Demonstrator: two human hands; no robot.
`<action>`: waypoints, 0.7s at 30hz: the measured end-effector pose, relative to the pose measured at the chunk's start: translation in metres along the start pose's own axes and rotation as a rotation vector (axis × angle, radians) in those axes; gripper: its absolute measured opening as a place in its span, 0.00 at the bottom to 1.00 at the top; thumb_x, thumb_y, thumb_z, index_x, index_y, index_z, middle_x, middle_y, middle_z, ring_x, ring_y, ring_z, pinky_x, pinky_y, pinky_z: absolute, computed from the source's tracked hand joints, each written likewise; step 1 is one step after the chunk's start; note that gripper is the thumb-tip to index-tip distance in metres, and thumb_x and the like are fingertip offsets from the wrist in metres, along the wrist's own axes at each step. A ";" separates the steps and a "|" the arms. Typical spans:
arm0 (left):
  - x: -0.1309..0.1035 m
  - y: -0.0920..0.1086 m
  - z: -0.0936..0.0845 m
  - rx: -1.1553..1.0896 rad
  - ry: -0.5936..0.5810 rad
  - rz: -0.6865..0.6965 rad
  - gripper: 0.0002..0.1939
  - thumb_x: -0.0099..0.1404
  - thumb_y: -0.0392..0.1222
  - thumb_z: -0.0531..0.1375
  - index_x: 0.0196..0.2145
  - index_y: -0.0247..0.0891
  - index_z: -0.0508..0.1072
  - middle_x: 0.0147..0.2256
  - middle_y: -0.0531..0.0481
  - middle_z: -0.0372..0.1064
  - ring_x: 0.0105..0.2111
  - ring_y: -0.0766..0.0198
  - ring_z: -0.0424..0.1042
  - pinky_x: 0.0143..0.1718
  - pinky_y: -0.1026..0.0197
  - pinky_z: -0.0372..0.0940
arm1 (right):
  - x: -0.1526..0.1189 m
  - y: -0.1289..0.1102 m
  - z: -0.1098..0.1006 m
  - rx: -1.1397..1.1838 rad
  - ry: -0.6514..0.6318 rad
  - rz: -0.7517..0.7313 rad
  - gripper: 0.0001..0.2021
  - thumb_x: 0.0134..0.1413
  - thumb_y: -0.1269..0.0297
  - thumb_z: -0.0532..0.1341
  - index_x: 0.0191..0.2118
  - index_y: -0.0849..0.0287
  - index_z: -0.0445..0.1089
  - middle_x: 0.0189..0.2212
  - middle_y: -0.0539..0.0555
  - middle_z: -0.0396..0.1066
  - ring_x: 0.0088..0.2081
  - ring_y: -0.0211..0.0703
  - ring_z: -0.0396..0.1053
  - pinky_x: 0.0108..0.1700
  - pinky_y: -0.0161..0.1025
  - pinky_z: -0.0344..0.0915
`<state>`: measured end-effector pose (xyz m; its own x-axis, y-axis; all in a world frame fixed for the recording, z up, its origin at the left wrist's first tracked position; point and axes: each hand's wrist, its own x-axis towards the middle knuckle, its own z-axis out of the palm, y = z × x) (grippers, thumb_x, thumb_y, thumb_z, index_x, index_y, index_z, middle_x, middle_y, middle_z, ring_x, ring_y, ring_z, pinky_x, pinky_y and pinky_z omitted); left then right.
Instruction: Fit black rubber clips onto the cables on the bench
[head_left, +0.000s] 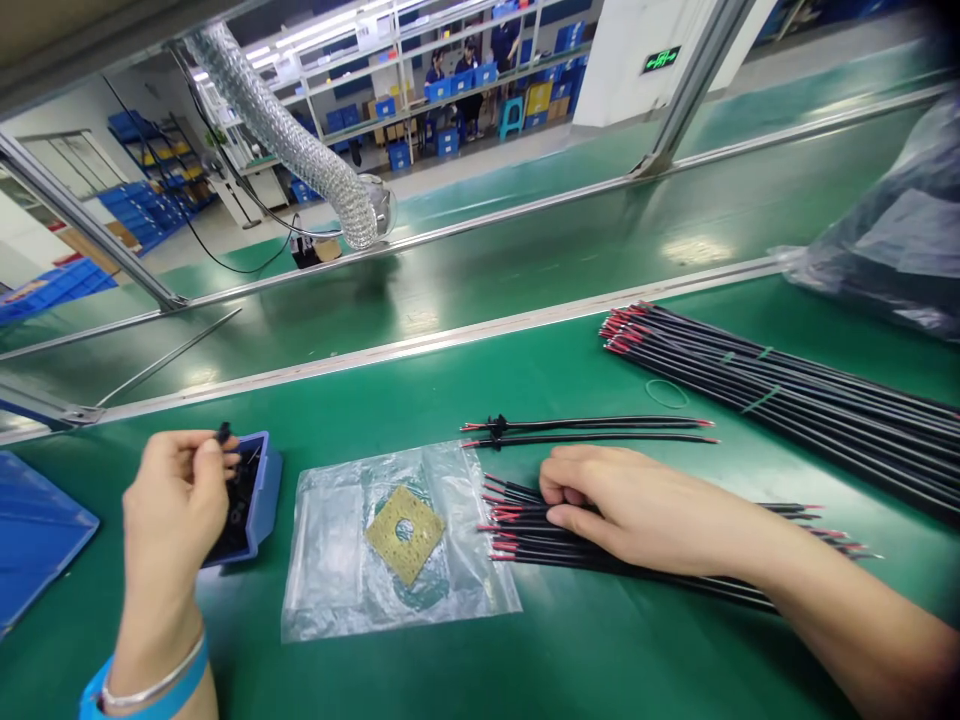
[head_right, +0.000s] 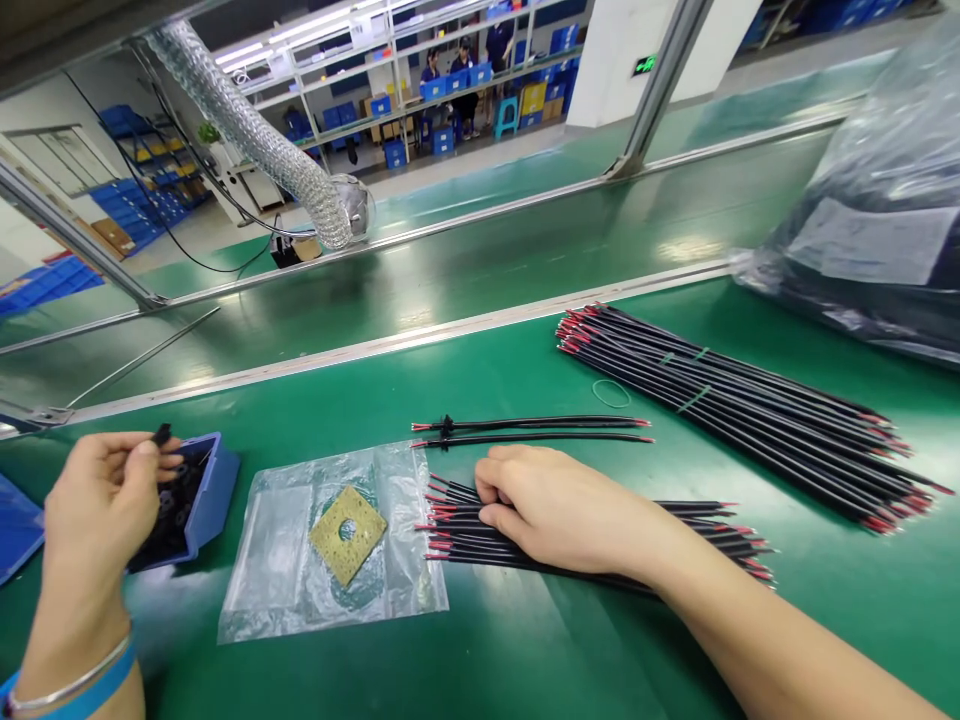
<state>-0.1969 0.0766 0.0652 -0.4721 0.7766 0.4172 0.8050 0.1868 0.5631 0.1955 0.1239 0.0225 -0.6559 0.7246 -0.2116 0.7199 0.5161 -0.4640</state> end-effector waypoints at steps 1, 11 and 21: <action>-0.009 0.006 0.006 -0.148 -0.084 0.024 0.07 0.66 0.43 0.56 0.40 0.38 0.68 0.31 0.49 0.75 0.29 0.59 0.75 0.32 0.57 0.72 | 0.000 0.001 0.000 0.015 0.004 -0.012 0.07 0.59 0.66 0.55 0.30 0.55 0.61 0.31 0.51 0.69 0.34 0.45 0.68 0.36 0.40 0.60; -0.098 0.047 0.073 -0.015 -0.431 0.893 0.05 0.68 0.32 0.56 0.34 0.36 0.71 0.32 0.46 0.74 0.30 0.59 0.71 0.31 0.58 0.68 | -0.004 -0.010 -0.004 0.110 0.499 -0.198 0.06 0.64 0.65 0.53 0.33 0.55 0.60 0.27 0.48 0.66 0.25 0.37 0.63 0.27 0.34 0.59; -0.098 0.052 0.068 -0.213 -0.585 0.562 0.06 0.68 0.34 0.55 0.32 0.38 0.68 0.38 0.44 0.74 0.38 0.57 0.72 0.38 0.55 0.68 | -0.004 -0.030 0.019 0.028 0.618 -0.359 0.07 0.63 0.70 0.53 0.36 0.58 0.67 0.26 0.49 0.64 0.25 0.37 0.62 0.26 0.35 0.57</action>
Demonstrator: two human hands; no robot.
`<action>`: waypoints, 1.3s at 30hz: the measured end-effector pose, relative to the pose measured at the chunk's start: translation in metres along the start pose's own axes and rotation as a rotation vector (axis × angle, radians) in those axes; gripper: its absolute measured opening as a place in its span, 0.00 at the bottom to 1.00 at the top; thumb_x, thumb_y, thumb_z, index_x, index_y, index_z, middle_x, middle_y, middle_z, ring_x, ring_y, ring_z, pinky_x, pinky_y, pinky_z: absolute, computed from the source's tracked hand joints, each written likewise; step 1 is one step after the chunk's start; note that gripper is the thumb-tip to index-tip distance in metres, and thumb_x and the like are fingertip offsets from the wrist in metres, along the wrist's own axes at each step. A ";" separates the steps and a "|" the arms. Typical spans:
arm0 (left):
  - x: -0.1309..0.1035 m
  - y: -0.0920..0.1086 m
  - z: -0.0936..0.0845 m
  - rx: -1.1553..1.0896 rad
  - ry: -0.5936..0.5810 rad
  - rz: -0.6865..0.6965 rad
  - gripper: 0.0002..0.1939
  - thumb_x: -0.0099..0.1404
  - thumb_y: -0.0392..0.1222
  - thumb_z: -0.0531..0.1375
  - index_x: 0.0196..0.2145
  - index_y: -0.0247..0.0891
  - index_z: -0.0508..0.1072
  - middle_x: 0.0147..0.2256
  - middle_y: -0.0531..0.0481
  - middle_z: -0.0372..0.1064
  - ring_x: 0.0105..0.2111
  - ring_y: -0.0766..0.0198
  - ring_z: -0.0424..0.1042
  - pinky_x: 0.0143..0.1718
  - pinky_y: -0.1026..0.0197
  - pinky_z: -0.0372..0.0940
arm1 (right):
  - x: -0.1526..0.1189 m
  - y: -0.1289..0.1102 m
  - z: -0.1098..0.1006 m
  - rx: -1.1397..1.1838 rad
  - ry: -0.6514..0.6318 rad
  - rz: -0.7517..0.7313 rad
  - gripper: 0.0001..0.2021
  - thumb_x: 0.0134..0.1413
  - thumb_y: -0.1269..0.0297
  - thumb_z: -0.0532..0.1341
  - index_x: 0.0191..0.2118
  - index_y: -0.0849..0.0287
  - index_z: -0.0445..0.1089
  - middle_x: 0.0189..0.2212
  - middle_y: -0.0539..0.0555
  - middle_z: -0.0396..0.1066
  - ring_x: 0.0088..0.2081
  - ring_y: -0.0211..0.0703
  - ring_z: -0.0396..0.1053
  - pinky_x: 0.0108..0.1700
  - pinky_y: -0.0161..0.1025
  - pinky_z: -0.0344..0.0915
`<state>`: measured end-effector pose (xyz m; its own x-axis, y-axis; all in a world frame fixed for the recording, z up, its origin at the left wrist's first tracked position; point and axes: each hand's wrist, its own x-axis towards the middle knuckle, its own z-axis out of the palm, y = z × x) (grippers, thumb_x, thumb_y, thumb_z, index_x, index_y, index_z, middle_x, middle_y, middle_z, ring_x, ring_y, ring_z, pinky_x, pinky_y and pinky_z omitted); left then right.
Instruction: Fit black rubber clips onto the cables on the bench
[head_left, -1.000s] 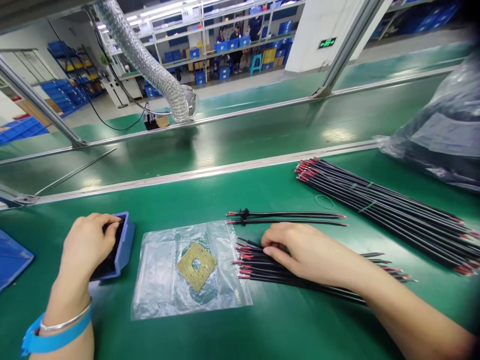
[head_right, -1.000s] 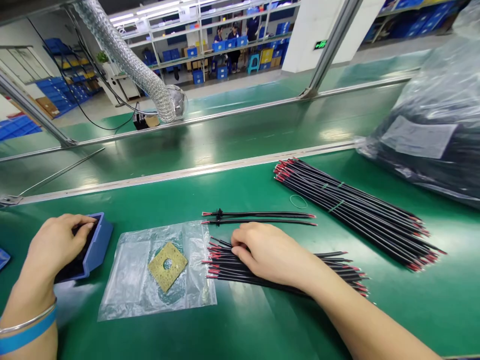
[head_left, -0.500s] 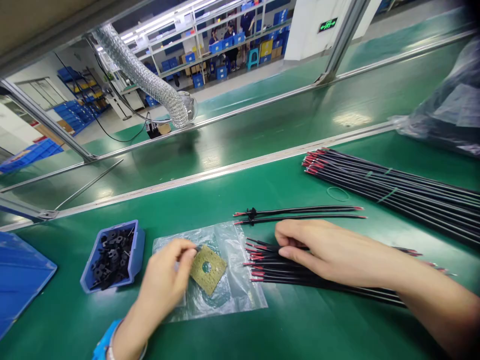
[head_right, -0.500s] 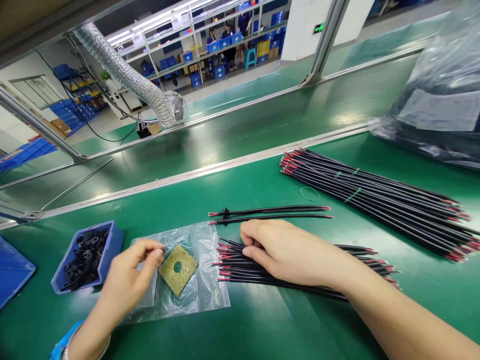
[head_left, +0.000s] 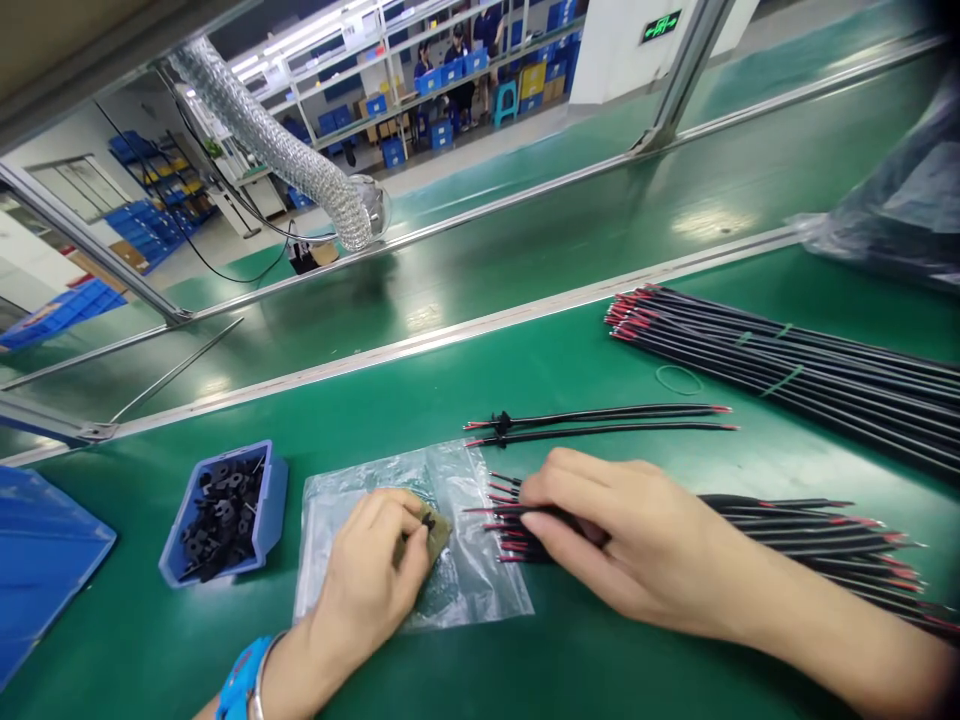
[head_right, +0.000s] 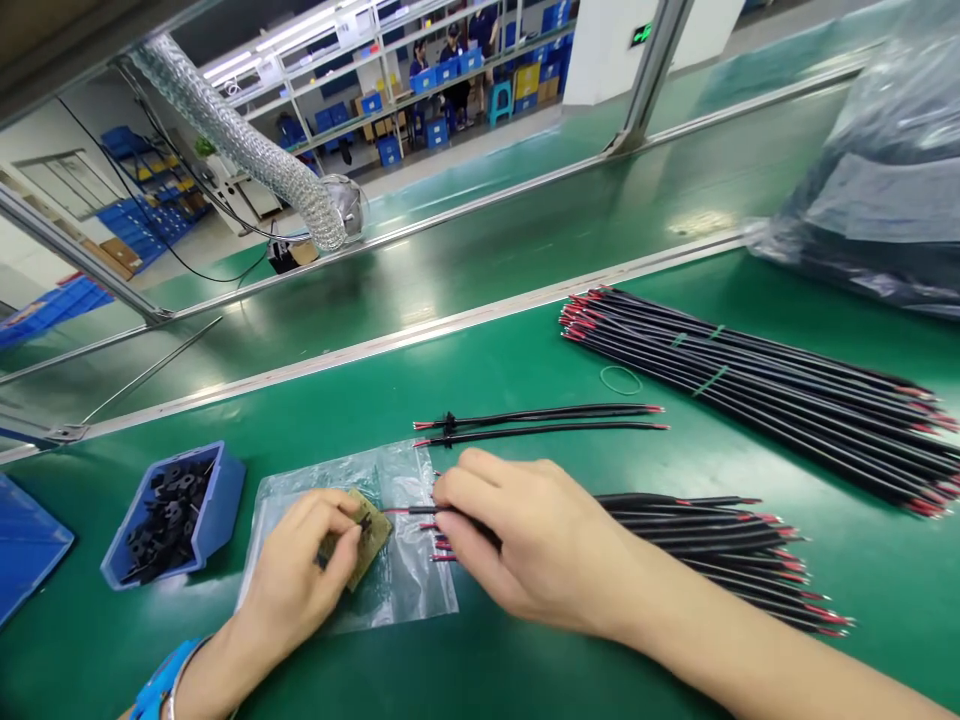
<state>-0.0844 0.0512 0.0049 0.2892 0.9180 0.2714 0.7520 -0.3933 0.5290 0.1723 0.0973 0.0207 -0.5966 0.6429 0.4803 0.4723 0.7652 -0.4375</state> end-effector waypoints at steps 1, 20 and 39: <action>0.001 0.002 0.000 -0.167 -0.002 -0.143 0.07 0.69 0.36 0.54 0.31 0.38 0.67 0.41 0.43 0.74 0.41 0.57 0.73 0.39 0.55 0.68 | -0.001 -0.004 0.004 -0.011 0.016 -0.015 0.07 0.63 0.70 0.53 0.35 0.58 0.68 0.25 0.49 0.63 0.25 0.37 0.62 0.25 0.36 0.56; -0.002 0.018 0.003 -1.143 0.025 -0.454 0.14 0.60 0.43 0.69 0.39 0.40 0.70 0.41 0.49 0.74 0.41 0.65 0.74 0.44 0.64 0.68 | -0.005 -0.024 0.018 -0.080 0.130 -0.121 0.11 0.60 0.75 0.53 0.32 0.59 0.72 0.22 0.49 0.63 0.24 0.38 0.59 0.25 0.39 0.52; -0.009 0.031 0.007 -0.941 0.106 -0.355 0.15 0.54 0.37 0.72 0.39 0.41 0.76 0.37 0.49 0.76 0.27 0.69 0.76 0.28 0.70 0.72 | -0.012 -0.033 0.016 -0.026 0.111 -0.113 0.11 0.64 0.72 0.51 0.37 0.59 0.71 0.26 0.51 0.69 0.30 0.39 0.69 0.32 0.37 0.63</action>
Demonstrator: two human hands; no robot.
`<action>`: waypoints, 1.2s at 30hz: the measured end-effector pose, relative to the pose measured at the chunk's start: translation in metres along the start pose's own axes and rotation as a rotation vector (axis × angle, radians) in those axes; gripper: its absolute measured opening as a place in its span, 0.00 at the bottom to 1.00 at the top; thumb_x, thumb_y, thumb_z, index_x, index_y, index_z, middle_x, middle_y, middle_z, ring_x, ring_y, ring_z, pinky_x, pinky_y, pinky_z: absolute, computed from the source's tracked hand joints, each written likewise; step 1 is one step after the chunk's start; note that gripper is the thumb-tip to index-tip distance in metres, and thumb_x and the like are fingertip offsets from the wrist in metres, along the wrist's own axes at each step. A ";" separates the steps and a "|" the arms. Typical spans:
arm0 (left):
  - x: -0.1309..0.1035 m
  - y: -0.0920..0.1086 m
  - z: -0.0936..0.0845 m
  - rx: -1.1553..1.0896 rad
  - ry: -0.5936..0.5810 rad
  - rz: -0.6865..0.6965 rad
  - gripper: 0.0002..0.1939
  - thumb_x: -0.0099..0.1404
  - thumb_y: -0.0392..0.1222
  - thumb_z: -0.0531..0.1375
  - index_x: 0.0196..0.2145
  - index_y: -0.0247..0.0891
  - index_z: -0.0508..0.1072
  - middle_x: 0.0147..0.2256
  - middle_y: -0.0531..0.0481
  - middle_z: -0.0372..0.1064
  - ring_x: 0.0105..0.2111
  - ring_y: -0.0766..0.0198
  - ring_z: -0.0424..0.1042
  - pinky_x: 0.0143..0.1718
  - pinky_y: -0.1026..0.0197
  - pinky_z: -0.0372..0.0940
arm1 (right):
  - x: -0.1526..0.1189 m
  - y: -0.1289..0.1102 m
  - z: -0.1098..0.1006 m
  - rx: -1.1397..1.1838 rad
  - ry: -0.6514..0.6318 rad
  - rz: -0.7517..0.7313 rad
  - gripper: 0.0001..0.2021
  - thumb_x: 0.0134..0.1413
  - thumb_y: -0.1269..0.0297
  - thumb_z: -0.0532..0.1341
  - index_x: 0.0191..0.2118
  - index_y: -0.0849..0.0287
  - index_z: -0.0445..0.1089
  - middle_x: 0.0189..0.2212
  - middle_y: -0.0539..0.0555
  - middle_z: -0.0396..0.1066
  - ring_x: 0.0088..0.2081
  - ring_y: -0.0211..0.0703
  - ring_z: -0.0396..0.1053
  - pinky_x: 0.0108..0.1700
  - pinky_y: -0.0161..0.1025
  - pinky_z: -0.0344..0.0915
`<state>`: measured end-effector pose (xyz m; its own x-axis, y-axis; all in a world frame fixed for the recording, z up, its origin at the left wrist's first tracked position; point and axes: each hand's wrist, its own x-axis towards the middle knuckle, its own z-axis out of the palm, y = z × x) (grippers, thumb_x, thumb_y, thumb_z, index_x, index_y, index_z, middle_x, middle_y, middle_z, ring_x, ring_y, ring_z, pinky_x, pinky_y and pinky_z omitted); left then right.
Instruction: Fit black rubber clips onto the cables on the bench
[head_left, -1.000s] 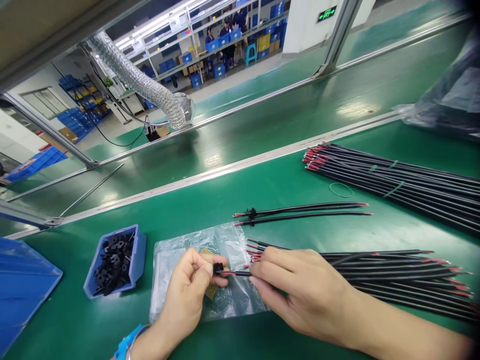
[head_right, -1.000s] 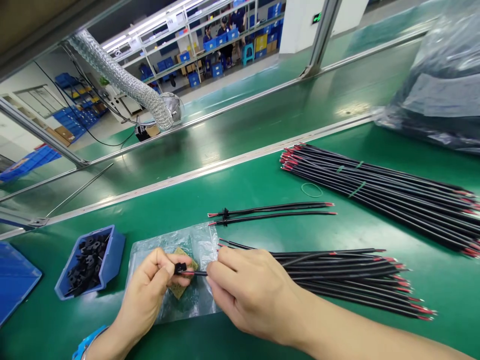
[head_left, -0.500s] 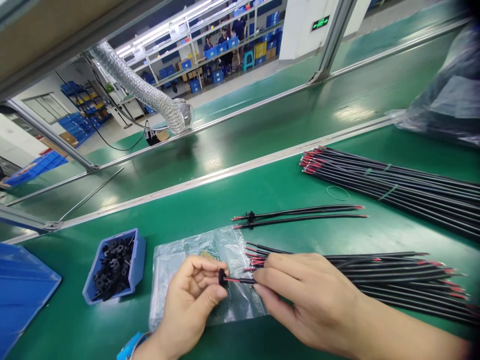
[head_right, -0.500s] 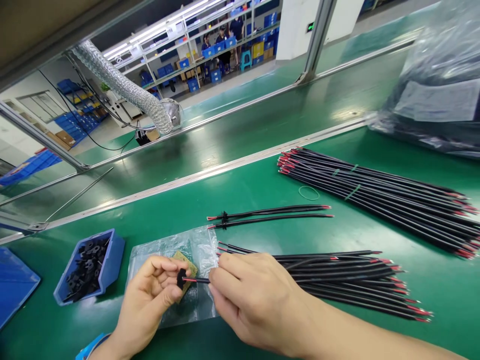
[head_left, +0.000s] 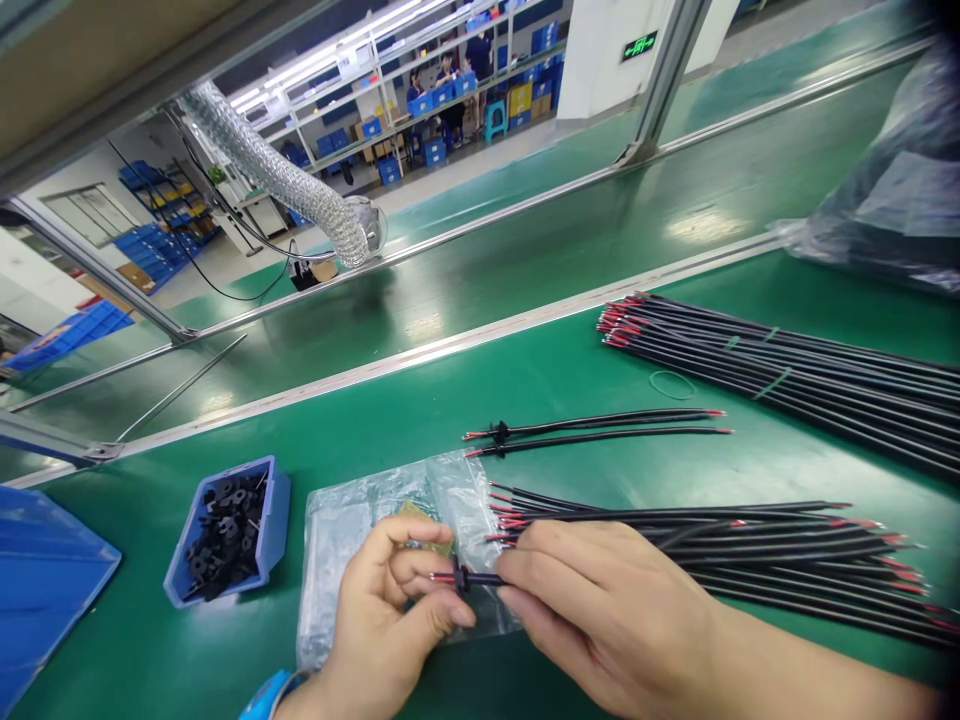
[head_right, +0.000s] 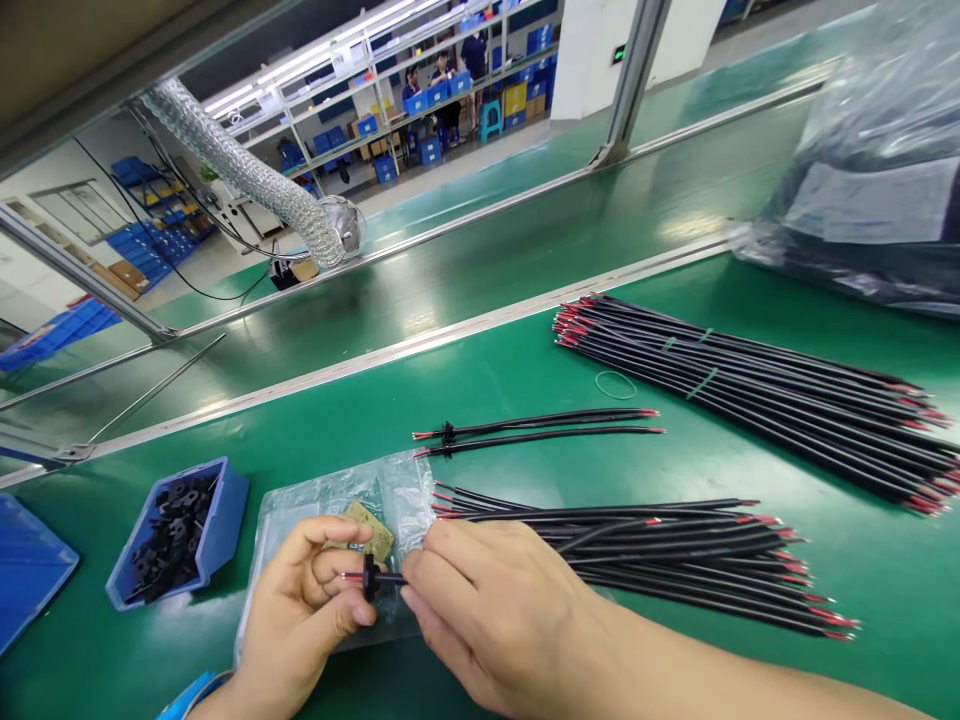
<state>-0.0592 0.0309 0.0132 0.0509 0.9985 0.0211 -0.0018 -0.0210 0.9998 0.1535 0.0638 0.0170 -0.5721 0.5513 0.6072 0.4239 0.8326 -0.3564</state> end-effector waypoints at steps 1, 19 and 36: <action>0.002 0.001 0.002 -0.033 0.015 -0.020 0.14 0.52 0.38 0.73 0.36 0.39 0.77 0.34 0.50 0.75 0.25 0.69 0.74 0.26 0.71 0.71 | 0.000 -0.001 0.001 -0.016 0.011 -0.009 0.11 0.64 0.72 0.51 0.37 0.59 0.71 0.26 0.51 0.70 0.30 0.39 0.69 0.32 0.37 0.64; 0.003 0.013 0.007 0.505 -0.116 0.564 0.12 0.57 0.37 0.70 0.40 0.43 0.79 0.28 0.50 0.79 0.25 0.65 0.77 0.27 0.67 0.73 | -0.006 -0.010 0.006 0.153 -0.123 0.033 0.13 0.57 0.80 0.49 0.34 0.56 0.65 0.26 0.49 0.69 0.25 0.36 0.67 0.27 0.34 0.60; 0.004 0.014 0.009 0.463 -0.004 0.463 0.08 0.55 0.43 0.71 0.30 0.38 0.79 0.24 0.51 0.77 0.24 0.67 0.75 0.27 0.70 0.69 | 0.009 -0.007 -0.002 0.248 -0.230 0.063 0.13 0.65 0.74 0.48 0.31 0.59 0.64 0.25 0.49 0.64 0.27 0.37 0.61 0.29 0.36 0.59</action>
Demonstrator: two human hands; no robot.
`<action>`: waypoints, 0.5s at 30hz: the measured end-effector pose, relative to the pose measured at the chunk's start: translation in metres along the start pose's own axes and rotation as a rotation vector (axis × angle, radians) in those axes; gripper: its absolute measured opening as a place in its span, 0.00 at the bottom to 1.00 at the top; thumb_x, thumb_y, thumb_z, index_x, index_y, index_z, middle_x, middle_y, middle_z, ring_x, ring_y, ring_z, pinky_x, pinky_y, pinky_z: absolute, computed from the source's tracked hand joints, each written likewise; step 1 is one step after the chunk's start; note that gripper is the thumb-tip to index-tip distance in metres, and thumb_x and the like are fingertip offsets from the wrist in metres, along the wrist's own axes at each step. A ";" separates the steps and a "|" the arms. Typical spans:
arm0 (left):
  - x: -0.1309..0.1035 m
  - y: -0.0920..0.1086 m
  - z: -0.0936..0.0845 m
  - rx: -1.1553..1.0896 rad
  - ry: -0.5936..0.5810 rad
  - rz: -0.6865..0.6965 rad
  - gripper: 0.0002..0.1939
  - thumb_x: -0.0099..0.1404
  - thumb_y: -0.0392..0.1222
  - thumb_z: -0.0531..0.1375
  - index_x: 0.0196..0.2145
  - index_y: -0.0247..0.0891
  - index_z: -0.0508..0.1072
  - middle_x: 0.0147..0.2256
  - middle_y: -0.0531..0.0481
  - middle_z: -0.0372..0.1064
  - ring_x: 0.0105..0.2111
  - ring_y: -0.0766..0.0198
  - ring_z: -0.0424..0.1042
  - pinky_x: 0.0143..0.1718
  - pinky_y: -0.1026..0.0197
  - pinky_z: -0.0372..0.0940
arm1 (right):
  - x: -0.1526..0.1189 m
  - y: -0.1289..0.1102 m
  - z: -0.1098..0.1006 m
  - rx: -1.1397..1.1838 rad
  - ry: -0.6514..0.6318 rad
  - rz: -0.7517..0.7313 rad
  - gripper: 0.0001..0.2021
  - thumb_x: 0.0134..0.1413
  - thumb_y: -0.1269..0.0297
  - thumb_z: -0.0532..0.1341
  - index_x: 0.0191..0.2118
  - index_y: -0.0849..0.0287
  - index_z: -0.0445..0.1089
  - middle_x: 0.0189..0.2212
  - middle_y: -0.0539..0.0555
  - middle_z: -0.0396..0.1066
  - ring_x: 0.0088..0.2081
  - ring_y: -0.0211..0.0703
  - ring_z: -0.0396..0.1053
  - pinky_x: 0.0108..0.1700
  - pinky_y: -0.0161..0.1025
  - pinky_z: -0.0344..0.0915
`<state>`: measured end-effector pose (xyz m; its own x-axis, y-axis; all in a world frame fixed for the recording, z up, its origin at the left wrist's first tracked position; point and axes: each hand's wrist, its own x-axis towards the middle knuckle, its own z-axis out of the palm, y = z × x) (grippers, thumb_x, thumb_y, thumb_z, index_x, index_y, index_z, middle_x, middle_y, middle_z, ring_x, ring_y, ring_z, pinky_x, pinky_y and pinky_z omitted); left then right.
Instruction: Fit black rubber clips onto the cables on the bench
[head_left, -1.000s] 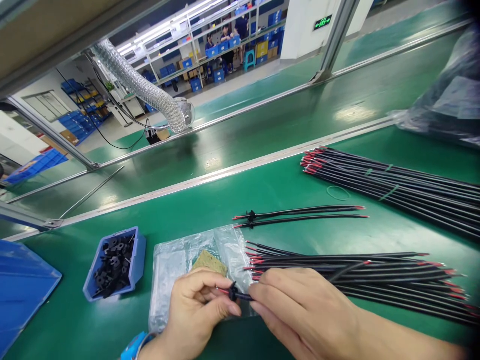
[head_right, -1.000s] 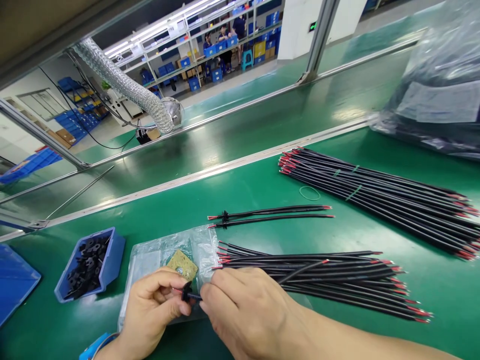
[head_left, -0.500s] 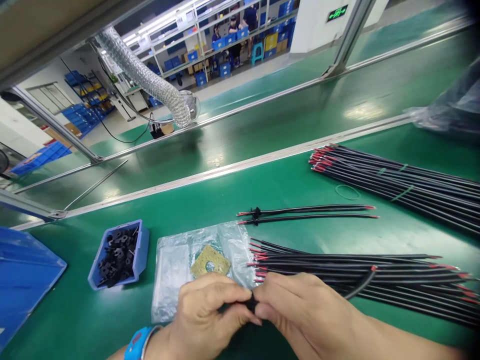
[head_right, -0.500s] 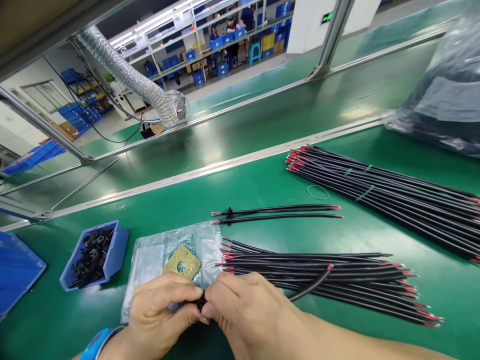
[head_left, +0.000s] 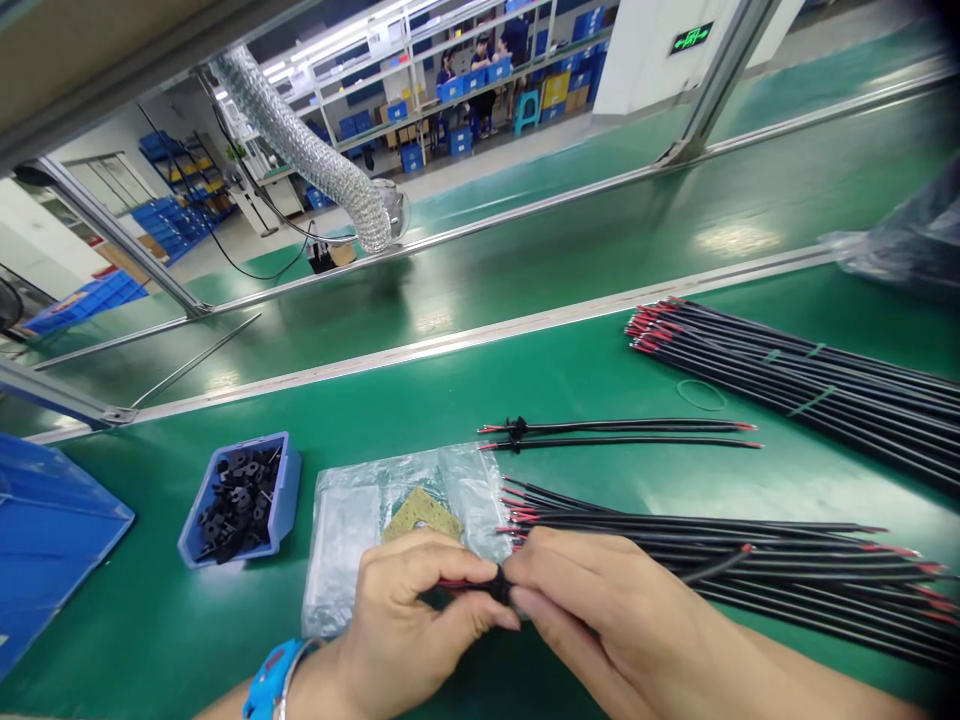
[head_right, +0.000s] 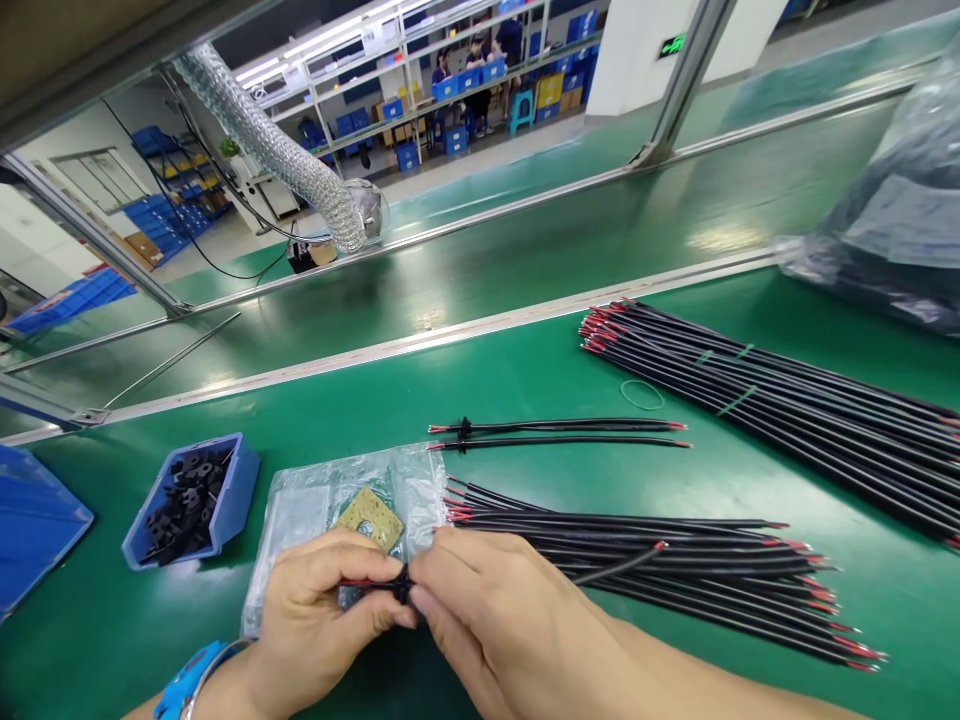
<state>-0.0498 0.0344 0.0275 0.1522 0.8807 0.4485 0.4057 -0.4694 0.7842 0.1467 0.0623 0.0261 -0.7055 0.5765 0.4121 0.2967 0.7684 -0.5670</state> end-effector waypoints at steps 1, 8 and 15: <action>0.000 0.000 0.000 0.002 -0.003 -0.001 0.08 0.55 0.43 0.71 0.30 0.38 0.79 0.24 0.51 0.77 0.24 0.67 0.75 0.27 0.70 0.69 | 0.000 0.000 0.001 0.006 0.002 -0.001 0.13 0.64 0.74 0.48 0.30 0.59 0.64 0.25 0.49 0.64 0.26 0.36 0.60 0.29 0.36 0.59; 0.001 -0.003 0.004 -0.001 -0.018 -0.029 0.10 0.56 0.47 0.71 0.31 0.38 0.79 0.24 0.51 0.76 0.24 0.68 0.74 0.26 0.70 0.69 | 0.002 0.001 0.000 0.034 -0.009 0.013 0.13 0.65 0.73 0.48 0.30 0.59 0.64 0.25 0.49 0.62 0.26 0.36 0.59 0.28 0.36 0.57; 0.025 -0.027 -0.098 0.408 0.226 -0.176 0.14 0.62 0.51 0.64 0.43 0.43 0.78 0.39 0.49 0.76 0.36 0.61 0.76 0.41 0.60 0.71 | -0.002 0.052 -0.020 -0.412 0.150 0.063 0.11 0.66 0.70 0.51 0.39 0.61 0.71 0.30 0.53 0.68 0.31 0.41 0.66 0.32 0.37 0.62</action>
<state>-0.1449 0.0632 0.0593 -0.1311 0.8879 0.4410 0.7339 -0.2121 0.6453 0.1761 0.1064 0.0098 -0.5855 0.6365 0.5020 0.5895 0.7594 -0.2754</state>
